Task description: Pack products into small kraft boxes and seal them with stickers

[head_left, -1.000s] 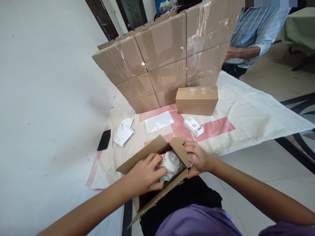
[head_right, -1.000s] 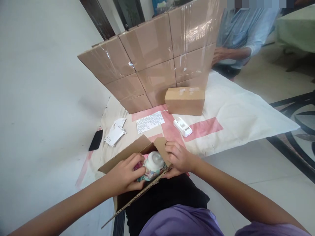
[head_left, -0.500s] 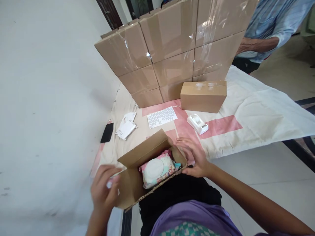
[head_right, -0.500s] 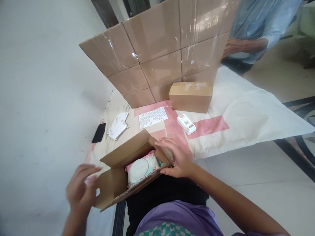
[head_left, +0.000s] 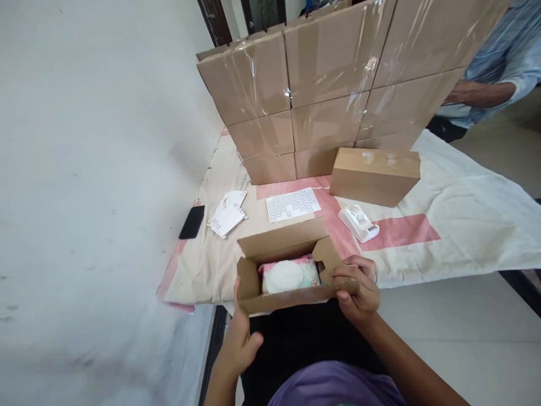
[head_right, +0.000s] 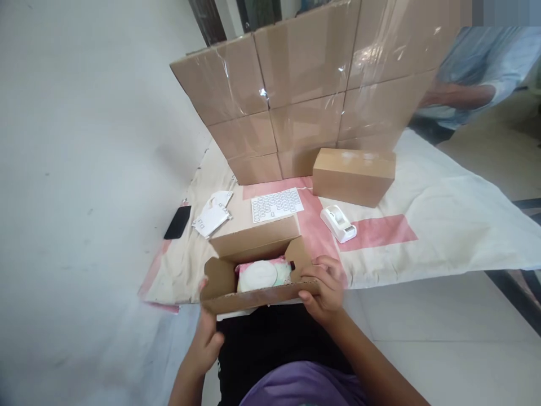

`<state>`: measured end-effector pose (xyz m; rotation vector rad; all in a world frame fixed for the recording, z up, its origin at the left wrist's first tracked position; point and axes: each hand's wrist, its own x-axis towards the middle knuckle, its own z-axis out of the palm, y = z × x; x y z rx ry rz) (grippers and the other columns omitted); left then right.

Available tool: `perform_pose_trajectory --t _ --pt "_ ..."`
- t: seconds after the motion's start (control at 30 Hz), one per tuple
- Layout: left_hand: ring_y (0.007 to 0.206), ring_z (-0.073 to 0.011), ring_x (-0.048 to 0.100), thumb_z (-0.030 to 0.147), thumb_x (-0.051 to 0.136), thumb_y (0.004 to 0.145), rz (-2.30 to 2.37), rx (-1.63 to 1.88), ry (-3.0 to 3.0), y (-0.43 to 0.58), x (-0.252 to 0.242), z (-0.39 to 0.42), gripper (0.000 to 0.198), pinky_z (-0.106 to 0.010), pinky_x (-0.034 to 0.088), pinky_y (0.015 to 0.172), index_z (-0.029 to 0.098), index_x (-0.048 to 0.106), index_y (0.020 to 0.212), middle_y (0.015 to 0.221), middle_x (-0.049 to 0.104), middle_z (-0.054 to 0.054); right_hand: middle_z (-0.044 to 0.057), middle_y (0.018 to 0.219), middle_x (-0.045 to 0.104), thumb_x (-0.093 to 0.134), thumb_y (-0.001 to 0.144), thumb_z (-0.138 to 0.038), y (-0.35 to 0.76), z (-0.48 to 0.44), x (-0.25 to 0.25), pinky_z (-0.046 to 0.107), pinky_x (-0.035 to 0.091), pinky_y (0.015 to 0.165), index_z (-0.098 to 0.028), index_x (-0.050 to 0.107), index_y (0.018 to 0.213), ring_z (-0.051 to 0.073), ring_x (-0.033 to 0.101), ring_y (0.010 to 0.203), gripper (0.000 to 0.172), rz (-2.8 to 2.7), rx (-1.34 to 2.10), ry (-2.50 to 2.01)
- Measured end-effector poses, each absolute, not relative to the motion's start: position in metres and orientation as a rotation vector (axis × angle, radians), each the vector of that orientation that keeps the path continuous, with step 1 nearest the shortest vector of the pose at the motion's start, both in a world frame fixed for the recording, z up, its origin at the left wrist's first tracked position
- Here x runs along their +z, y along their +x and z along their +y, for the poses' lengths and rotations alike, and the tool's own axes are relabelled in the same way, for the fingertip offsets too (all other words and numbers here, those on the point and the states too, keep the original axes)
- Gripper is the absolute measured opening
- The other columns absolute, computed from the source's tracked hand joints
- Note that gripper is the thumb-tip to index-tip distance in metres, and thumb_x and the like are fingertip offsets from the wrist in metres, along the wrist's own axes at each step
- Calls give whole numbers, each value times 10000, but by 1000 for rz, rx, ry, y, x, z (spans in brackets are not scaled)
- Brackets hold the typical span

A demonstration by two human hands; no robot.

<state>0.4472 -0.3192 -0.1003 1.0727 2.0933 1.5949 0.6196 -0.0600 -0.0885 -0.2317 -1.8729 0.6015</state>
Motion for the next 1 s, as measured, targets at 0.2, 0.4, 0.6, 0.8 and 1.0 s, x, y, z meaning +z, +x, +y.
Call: perform_pose_trajectory --t 0.2,0.4,0.6,0.8,1.0 --pt "1586 -368 108 687 422 965 1990 1205 1631 402 -56 -265 631 -628 110 1273 331 530 1475 1680 307 -64 78 803 687 461 1015 -438 620 -52 -93 467 434 768 -253 688 808 291 502 949 359 -1922 543 -127" --pt "1538 -282 305 362 562 990 1952 1731 1061 405 -64 -242 754 -508 362 1207 444 129 1601 1730 149 -45 106 1503 446 535 976 -299 603 -52 -79 490 460 1064 -314 452 1526 297 475 1354 557 -1940 1017 -536" --pt "1426 -259 457 291 592 920 1896 1866 1040 400 -77 -219 771 -448 431 1146 365 199 1579 1598 375 -86 91 1557 429 566 935 -269 583 -16 -73 509 409 1166 -341 110 1642 269 448 1422 845 -1931 1352 -368" --pt "1367 -267 484 177 464 985 2547 1301 1604 405 -52 -219 304 -511 333 1161 281 676 1177 1193 670 -57 54 1181 694 540 915 -217 573 0 -80 581 403 1120 -280 709 1055 308 484 1283 229 -1972 912 -237" --pt "1283 -320 552 335 513 1012 2801 594 1796 439 -24 -212 376 -543 364 1082 256 616 1365 1269 654 -119 49 1155 731 509 885 -163 574 -4 -74 568 451 1035 -254 712 1040 306 513 1167 270 -2056 755 -271"
